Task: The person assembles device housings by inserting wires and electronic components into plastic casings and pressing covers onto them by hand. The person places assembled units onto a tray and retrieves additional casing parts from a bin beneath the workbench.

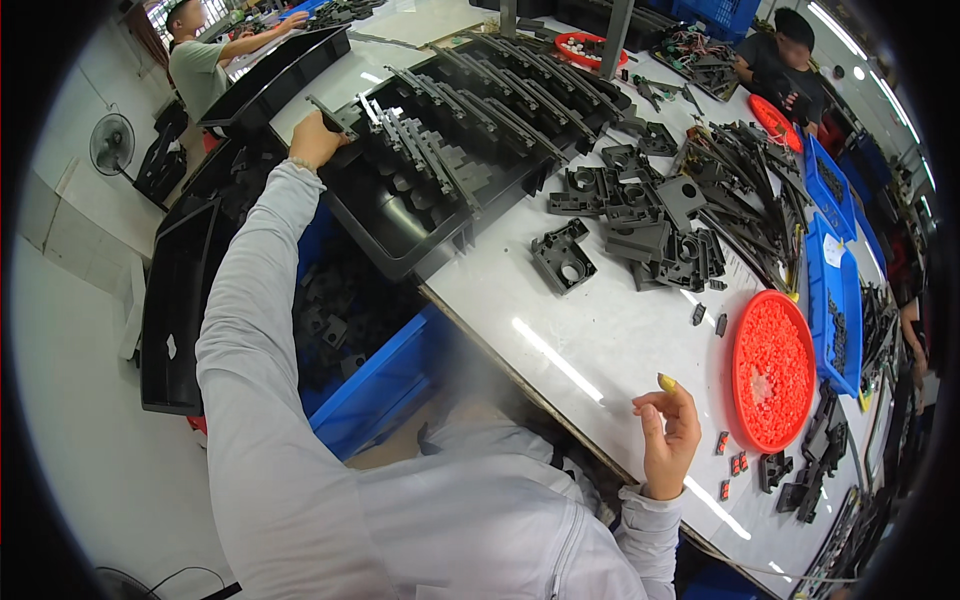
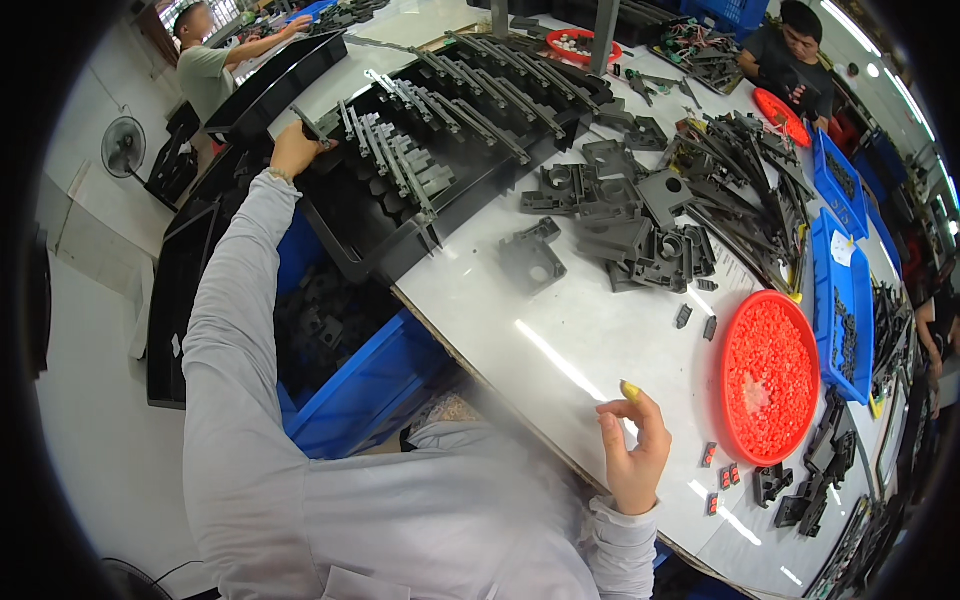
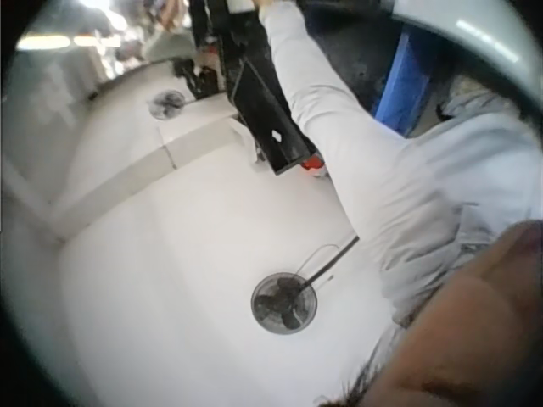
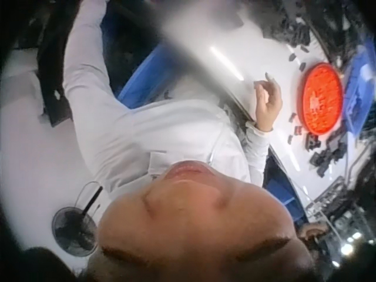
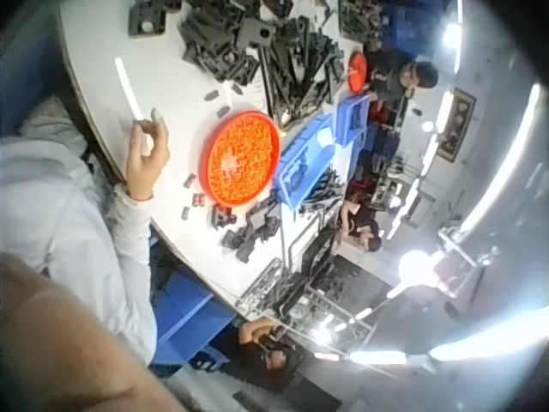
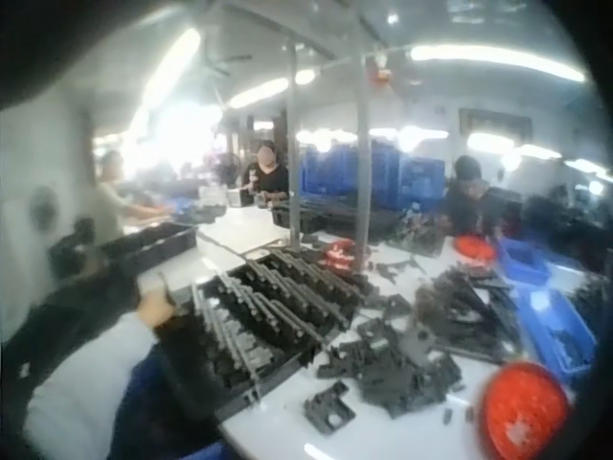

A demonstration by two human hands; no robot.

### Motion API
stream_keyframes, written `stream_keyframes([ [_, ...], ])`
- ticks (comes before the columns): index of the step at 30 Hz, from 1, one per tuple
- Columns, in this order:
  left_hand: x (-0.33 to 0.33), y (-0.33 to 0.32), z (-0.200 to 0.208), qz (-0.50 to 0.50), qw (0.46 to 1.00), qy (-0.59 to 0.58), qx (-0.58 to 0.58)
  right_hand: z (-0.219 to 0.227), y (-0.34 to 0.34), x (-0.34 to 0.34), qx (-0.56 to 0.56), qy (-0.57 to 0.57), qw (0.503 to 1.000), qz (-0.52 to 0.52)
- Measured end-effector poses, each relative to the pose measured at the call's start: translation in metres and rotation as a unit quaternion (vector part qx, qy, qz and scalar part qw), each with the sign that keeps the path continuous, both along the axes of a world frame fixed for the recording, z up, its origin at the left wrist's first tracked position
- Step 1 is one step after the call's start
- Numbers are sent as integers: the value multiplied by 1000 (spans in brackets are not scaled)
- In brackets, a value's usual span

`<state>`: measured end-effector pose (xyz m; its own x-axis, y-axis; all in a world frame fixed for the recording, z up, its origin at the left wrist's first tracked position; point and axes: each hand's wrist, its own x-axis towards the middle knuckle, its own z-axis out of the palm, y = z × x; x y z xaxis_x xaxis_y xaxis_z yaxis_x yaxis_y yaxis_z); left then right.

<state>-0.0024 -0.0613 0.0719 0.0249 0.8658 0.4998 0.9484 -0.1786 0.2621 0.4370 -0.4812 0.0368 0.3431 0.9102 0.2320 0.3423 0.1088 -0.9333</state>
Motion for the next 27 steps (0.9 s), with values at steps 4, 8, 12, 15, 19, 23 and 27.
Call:
stream_keyframes([
  [4,4,-10,13,31,991,-80,-99,70,48,-26,80,-149,982,86],
  [8,-4,-14,16,-14,984,-117,-131,114,143,-76,163,-259,924,229],
  [12,6,-18,17,-8,991,-104,-78,124,254,-150,219,-353,865,280],
  [15,13,-30,25,15,990,-107,-86,113,325,-202,176,-403,855,274],
  [19,8,-27,17,12,991,-103,-80,89,378,-243,142,-476,835,238],
  [23,14,-38,27,16,990,-99,-100,80,396,-252,74,-490,830,257],
  [27,9,-33,30,15,987,-109,-117,82,390,-256,52,-520,810,265],
])
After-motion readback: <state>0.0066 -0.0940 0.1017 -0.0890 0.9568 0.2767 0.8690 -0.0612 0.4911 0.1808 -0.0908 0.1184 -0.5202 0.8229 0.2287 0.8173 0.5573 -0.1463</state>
